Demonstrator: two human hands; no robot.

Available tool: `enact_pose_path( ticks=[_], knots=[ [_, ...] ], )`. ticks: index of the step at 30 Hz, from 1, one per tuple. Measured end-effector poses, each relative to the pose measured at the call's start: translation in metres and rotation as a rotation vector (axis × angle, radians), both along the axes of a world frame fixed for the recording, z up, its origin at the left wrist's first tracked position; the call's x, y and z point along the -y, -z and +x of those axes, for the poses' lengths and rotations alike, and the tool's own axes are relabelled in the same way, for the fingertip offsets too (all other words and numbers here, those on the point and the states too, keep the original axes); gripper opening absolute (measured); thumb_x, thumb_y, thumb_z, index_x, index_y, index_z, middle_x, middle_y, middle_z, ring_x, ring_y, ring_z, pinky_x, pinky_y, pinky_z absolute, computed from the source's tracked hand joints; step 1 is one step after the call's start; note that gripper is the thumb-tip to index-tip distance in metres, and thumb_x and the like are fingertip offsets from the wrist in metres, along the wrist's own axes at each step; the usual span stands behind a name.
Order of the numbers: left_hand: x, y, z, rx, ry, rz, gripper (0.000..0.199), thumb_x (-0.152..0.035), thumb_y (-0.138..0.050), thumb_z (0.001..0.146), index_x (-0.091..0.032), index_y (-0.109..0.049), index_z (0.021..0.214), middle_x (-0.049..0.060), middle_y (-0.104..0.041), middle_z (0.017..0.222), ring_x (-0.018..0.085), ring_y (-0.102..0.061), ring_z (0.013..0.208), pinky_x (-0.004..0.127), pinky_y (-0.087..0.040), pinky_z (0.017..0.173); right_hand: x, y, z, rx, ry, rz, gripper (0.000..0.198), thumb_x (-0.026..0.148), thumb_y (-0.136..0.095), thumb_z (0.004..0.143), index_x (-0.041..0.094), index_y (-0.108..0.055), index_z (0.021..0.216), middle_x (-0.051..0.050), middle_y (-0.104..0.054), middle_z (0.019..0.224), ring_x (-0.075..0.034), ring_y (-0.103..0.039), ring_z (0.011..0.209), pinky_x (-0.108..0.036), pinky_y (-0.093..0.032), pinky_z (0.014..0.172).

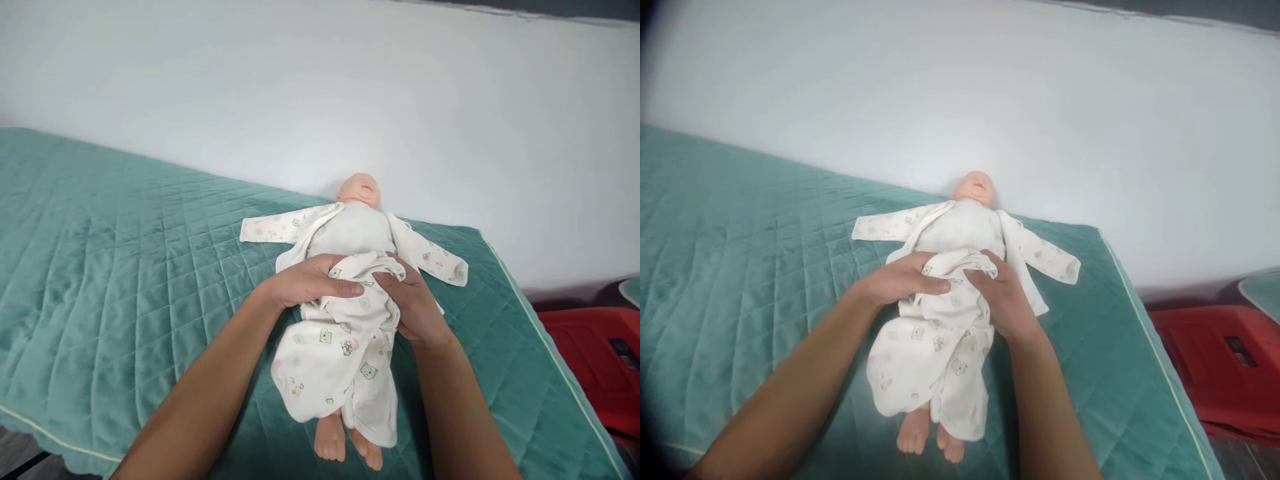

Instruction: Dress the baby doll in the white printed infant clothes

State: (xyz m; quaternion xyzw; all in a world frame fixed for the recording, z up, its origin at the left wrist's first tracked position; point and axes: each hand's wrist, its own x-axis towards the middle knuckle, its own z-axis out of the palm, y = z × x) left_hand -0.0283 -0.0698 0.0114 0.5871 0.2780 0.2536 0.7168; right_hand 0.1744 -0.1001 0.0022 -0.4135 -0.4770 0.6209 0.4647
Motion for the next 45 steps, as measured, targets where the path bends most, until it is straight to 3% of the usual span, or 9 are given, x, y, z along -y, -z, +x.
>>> enact_pose_path(
  ticks=[6,36,45],
  knots=[
    [0.000,0.001,0.000,0.012,-0.017,0.008,0.048,-0.040,-0.080,0.078,-0.021,-0.070,0.121,0.007,-0.075,0.109,0.021,-0.069,0.099,0.030,-0.053,0.086,0.001,-0.003,-0.001,0.015,-0.027,0.000,0.029,0.042,-0.077,0.081,0.024,-0.067,0.101,-0.005,-0.073,0.096,-0.023,-0.068,0.087,-0.031,-0.051,0.069],
    [0.001,-0.001,0.000,-0.009,-0.013,0.042,0.050,-0.039,-0.080,0.078,-0.023,-0.069,0.124,0.006,-0.075,0.112,0.021,-0.069,0.103,0.029,-0.053,0.087,0.003,-0.009,-0.007,0.055,0.014,0.006,0.035,0.048,-0.080,0.076,0.023,-0.067,0.097,-0.006,-0.073,0.091,-0.024,-0.067,0.086,-0.032,-0.050,0.066],
    [0.000,-0.001,-0.001,0.000,-0.017,0.027,0.050,-0.039,-0.080,0.078,-0.022,-0.070,0.123,0.006,-0.075,0.108,0.020,-0.069,0.099,0.029,-0.052,0.085,0.002,-0.004,-0.003,0.072,-0.023,0.041,0.031,0.044,-0.076,0.082,0.022,-0.067,0.102,-0.006,-0.074,0.100,-0.024,-0.068,0.092,-0.031,-0.052,0.070]
  ],
)
